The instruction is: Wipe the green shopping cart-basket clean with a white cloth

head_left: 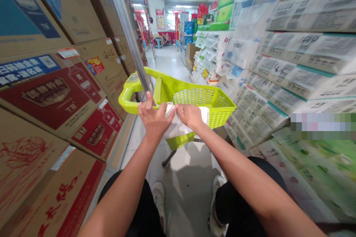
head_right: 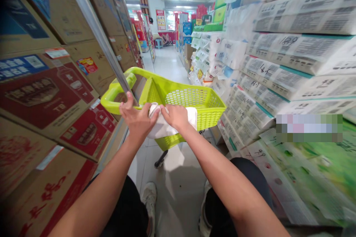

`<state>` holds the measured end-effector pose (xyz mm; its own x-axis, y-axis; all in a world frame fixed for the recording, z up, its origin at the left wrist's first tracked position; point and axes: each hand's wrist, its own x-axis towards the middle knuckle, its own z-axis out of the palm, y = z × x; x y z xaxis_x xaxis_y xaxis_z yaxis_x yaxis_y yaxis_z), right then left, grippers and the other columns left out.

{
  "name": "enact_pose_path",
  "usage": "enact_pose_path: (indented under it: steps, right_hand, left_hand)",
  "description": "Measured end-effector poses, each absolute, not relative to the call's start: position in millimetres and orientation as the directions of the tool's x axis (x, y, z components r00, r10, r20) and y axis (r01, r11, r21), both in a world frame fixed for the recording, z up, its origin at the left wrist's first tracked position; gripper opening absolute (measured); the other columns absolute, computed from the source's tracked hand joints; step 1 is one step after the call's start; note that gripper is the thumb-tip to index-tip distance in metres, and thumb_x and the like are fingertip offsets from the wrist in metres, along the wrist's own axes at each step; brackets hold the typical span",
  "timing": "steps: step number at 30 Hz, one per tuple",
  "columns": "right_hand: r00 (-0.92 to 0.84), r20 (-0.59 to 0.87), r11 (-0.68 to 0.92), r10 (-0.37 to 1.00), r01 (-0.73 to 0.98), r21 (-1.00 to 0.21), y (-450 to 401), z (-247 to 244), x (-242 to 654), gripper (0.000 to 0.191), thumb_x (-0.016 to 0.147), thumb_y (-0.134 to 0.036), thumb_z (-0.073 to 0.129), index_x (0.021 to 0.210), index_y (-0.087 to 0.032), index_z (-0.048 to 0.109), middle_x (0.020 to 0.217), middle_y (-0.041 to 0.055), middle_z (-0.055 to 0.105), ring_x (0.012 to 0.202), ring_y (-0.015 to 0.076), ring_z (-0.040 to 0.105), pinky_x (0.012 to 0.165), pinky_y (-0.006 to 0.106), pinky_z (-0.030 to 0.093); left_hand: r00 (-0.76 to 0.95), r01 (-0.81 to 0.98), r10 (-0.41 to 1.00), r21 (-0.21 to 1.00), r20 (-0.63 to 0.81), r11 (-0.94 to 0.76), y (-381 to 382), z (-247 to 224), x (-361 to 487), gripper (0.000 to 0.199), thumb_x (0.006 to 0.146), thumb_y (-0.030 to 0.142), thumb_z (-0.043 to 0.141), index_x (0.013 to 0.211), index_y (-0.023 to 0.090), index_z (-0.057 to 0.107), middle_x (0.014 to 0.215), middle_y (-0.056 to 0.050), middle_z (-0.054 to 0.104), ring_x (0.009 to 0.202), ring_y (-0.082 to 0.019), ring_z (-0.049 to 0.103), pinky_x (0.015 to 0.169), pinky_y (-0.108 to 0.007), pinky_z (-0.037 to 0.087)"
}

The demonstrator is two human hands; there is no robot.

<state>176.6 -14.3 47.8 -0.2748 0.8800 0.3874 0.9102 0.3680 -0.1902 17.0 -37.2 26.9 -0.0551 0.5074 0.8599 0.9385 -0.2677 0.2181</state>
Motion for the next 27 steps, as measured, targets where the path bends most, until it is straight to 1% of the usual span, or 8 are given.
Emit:
enact_pose_path:
  steps: [2, 5, 10, 12, 16, 20, 23, 27]
  right_hand:
    - [-0.261, 0.334, 0.329, 0.906, 0.93, -0.164, -8, 43, 200, 0.072, 0.105, -0.062, 0.017, 0.099, -0.02, 0.075, 0.096, 0.011, 0.078, 0.09, 0.0238, 0.071, 0.074, 0.029, 0.04]
    - [-0.112, 0.244, 0.14, 0.963, 0.985, -0.099, 6, 30, 259, 0.067, 0.104, -0.058, 0.024, 0.101, -0.018, 0.077, 0.098, 0.0145, 0.078, 0.094, 0.0258, 0.072, 0.075, 0.029, 0.042]
    - [0.059, 0.158, -0.049, 0.986, 0.997, -0.063, 20, 25, 314, 0.055, 0.102, -0.048, 0.033, 0.11, -0.018, 0.079, 0.107, 0.0169, 0.078, 0.103, 0.0292, 0.072, 0.079, 0.031, 0.044]
    - [0.043, 0.143, -0.03, 0.989, 0.995, -0.092, 16, 32, 291, 0.057, 0.103, -0.051, 0.033, 0.107, -0.019, 0.08, 0.105, 0.017, 0.078, 0.102, 0.0297, 0.072, 0.079, 0.032, 0.045]
    - [-0.187, 0.229, 0.233, 0.955, 0.953, -0.195, -5, 48, 197, 0.072, 0.105, -0.059, 0.017, 0.107, -0.021, 0.079, 0.102, 0.0141, 0.078, 0.099, 0.0273, 0.072, 0.081, 0.032, 0.046]
    - [-0.275, 0.27, 0.337, 0.923, 0.916, -0.217, -11, 54, 158, 0.081, 0.105, -0.062, 0.007, 0.105, -0.022, 0.078, 0.103, 0.0127, 0.078, 0.099, 0.0264, 0.071, 0.083, 0.032, 0.045]
    - [-0.248, 0.206, 0.283, 0.947, 0.944, -0.168, 3, 46, 202, 0.077, 0.104, -0.064, 0.014, 0.104, -0.022, 0.079, 0.102, 0.0138, 0.078, 0.099, 0.0268, 0.072, 0.08, 0.031, 0.045]
    - [-0.039, 0.153, 0.049, 0.987, 0.997, -0.065, 22, 27, 293, 0.063, 0.105, -0.053, 0.027, 0.107, -0.019, 0.079, 0.102, 0.0165, 0.078, 0.101, 0.0287, 0.073, 0.077, 0.031, 0.044]
  left_hand:
    - [-0.036, 0.953, 0.464, 0.17, 0.885, -0.249, -37, 29, 7, 0.032, 0.086, 0.048, 0.067, 0.103, 0.021, 0.075, 0.165, -0.019, 0.031, 0.15, -0.039, 0.032, 0.123, -0.061, 0.019]
    - [-0.016, 0.966, 0.424, 0.124, 0.905, -0.227, -39, 31, -5, 0.027, 0.089, 0.041, 0.064, 0.101, 0.019, 0.075, 0.168, -0.019, 0.022, 0.151, -0.037, 0.03, 0.124, -0.059, 0.018]
    - [-0.098, 0.956, 0.472, 0.216, 0.876, -0.201, -46, 28, -4, 0.025, 0.084, 0.041, 0.067, 0.098, 0.022, 0.074, 0.165, -0.017, 0.031, 0.149, -0.04, 0.031, 0.123, -0.062, 0.018]
    - [-0.116, 0.95, 0.482, 0.238, 0.868, -0.2, -47, 26, 2, 0.026, 0.082, 0.042, 0.068, 0.099, 0.023, 0.074, 0.163, -0.017, 0.034, 0.147, -0.042, 0.033, 0.122, -0.064, 0.018]
    - [-0.116, 0.944, 0.489, 0.249, 0.864, -0.215, -46, 24, 9, 0.027, 0.083, 0.042, 0.066, 0.101, 0.024, 0.074, 0.161, -0.017, 0.038, 0.143, -0.041, 0.038, 0.121, -0.066, 0.019]
    - [-0.106, 0.941, 0.5, 0.249, 0.86, -0.228, -42, 25, -1, 0.027, 0.085, 0.04, 0.064, 0.104, 0.024, 0.074, 0.161, -0.017, 0.039, 0.145, -0.04, 0.036, 0.122, -0.064, 0.018]
    - [-0.089, 0.943, 0.51, 0.237, 0.856, -0.234, -37, 28, -17, 0.026, 0.085, 0.039, 0.063, 0.102, 0.022, 0.074, 0.163, -0.018, 0.035, 0.147, -0.039, 0.035, 0.123, -0.063, 0.017]
    - [-0.102, 0.943, 0.512, 0.247, 0.853, -0.224, -30, 29, -30, 0.024, 0.084, 0.039, 0.065, 0.098, 0.022, 0.074, 0.162, -0.02, 0.036, 0.148, -0.039, 0.035, 0.123, -0.063, 0.017]
